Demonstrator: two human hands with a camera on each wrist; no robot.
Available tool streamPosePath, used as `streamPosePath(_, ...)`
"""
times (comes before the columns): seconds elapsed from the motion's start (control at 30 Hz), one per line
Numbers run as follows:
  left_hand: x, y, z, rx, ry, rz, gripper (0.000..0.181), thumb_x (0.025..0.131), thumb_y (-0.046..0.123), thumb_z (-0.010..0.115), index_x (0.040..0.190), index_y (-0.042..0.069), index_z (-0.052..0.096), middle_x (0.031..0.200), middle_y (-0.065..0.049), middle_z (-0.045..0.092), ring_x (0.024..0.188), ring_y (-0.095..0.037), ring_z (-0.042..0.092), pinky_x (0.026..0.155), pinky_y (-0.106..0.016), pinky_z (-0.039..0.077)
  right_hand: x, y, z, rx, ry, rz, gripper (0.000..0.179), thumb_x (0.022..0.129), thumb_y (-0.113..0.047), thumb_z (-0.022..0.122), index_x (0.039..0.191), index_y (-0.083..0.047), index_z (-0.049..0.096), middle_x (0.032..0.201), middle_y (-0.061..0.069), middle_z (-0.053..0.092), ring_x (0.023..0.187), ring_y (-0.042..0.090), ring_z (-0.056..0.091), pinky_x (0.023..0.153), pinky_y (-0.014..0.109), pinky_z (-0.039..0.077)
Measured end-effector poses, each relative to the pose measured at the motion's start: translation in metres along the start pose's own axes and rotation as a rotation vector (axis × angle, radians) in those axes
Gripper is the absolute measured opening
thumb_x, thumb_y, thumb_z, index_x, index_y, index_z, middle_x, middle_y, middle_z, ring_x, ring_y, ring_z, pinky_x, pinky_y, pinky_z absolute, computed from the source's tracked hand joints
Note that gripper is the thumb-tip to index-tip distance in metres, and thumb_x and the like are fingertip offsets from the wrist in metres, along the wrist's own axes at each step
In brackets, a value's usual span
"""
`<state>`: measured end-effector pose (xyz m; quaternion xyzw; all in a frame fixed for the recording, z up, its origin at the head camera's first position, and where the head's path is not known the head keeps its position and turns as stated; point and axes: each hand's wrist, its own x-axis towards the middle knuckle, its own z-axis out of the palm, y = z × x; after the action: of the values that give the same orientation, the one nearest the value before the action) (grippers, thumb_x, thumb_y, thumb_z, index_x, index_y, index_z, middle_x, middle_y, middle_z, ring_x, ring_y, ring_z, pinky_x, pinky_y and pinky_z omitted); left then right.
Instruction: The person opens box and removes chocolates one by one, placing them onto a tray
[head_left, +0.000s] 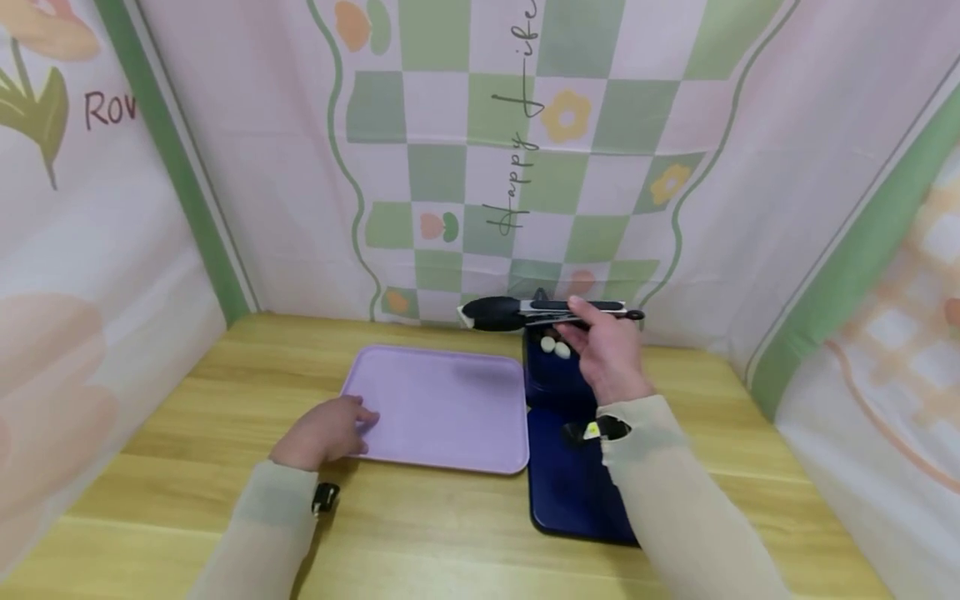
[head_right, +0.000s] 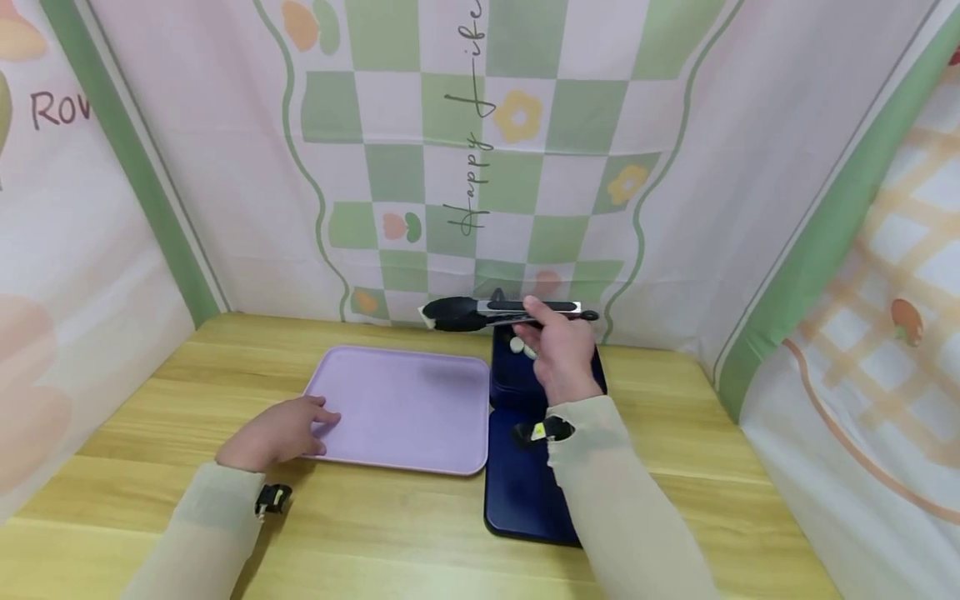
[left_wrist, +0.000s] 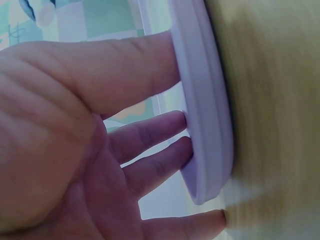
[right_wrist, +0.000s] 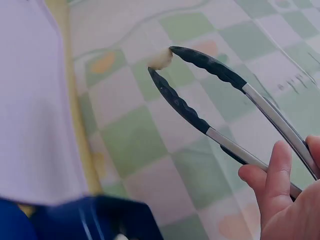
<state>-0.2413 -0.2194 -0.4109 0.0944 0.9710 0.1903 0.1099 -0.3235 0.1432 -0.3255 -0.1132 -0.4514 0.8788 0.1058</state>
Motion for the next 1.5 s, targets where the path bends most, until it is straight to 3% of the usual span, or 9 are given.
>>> streamPosePath(0.23,-0.001,0.002,-0.002,0.002,-0.013,-0.022,0.044,0.083,0.007,0.079,0.126,0.009,0.07,0.147,-0.024,0.045,0.132,-0.049,0.041,0.109,-0.06,0.033,-0.006,0.039,0.031,-0.095,0.005,0.007,0.042,0.082,-0.001,0.081,0.116,0.006,0.057,0.091,0.013,0.069,0.06,0.022,0.07,0.062,0.033,0.061)
streamPosePath(0.4,0.001,0.002,-0.001,0.0,-0.026,-0.047,0.044,0.084,0.008,0.078,0.127,0.01,0.07,0.148,-0.023,0.044,0.134,-0.048,0.04,0.11,-0.059,0.032,-0.014,0.069,0.053,-0.183,0.011,0.022,0.054,0.082,-0.006,0.082,0.125,0.006,0.053,0.107,0.013,0.065,0.074,0.03,0.072,0.069,0.036,0.061)
streamPosePath(0.53,0.003,0.002,-0.001,-0.006,-0.032,-0.061,0.043,0.084,0.007,0.078,0.126,0.011,0.07,0.149,-0.023,0.044,0.134,-0.048,0.039,0.11,-0.059,0.032,-0.018,0.096,0.068,-0.249,-0.007,0.008,0.043,0.081,-0.008,0.083,0.113,0.005,0.06,0.103,0.016,0.068,0.076,0.034,0.071,0.069,0.038,0.061)
streamPosePath(0.8,0.006,-0.001,0.001,-0.009,-0.039,-0.064,0.044,0.083,0.008,0.079,0.126,0.012,0.07,0.149,-0.022,0.044,0.135,-0.047,0.039,0.11,-0.059,0.031,-0.021,0.137,0.088,-0.367,-0.005,-0.063,0.024,0.08,-0.007,0.083,0.094,0.001,0.065,0.084,0.013,0.069,0.052,0.019,0.063,0.059,0.034,0.06)
streamPosePath(1.1,0.004,0.0,0.0,0.006,-0.02,-0.03,0.047,0.081,0.008,0.08,0.126,0.011,0.07,0.148,-0.023,0.045,0.134,-0.047,0.04,0.11,-0.058,0.032,-0.023,0.156,0.1,-0.436,-0.007,-0.106,0.028,0.081,-0.011,0.084,0.098,-0.001,0.064,0.088,0.011,0.07,0.059,0.024,0.066,0.061,0.034,0.06)
streamPosePath(1.5,0.002,0.001,-0.002,0.015,-0.028,-0.028,0.048,0.08,0.008,0.081,0.126,0.011,0.07,0.147,-0.024,0.045,0.132,-0.049,0.041,0.109,-0.061,0.032,-0.029,0.155,0.101,-0.461,-0.018,-0.121,0.029,0.08,-0.016,0.085,0.096,-0.006,0.063,0.089,0.009,0.07,0.063,0.024,0.067,0.065,0.035,0.06)
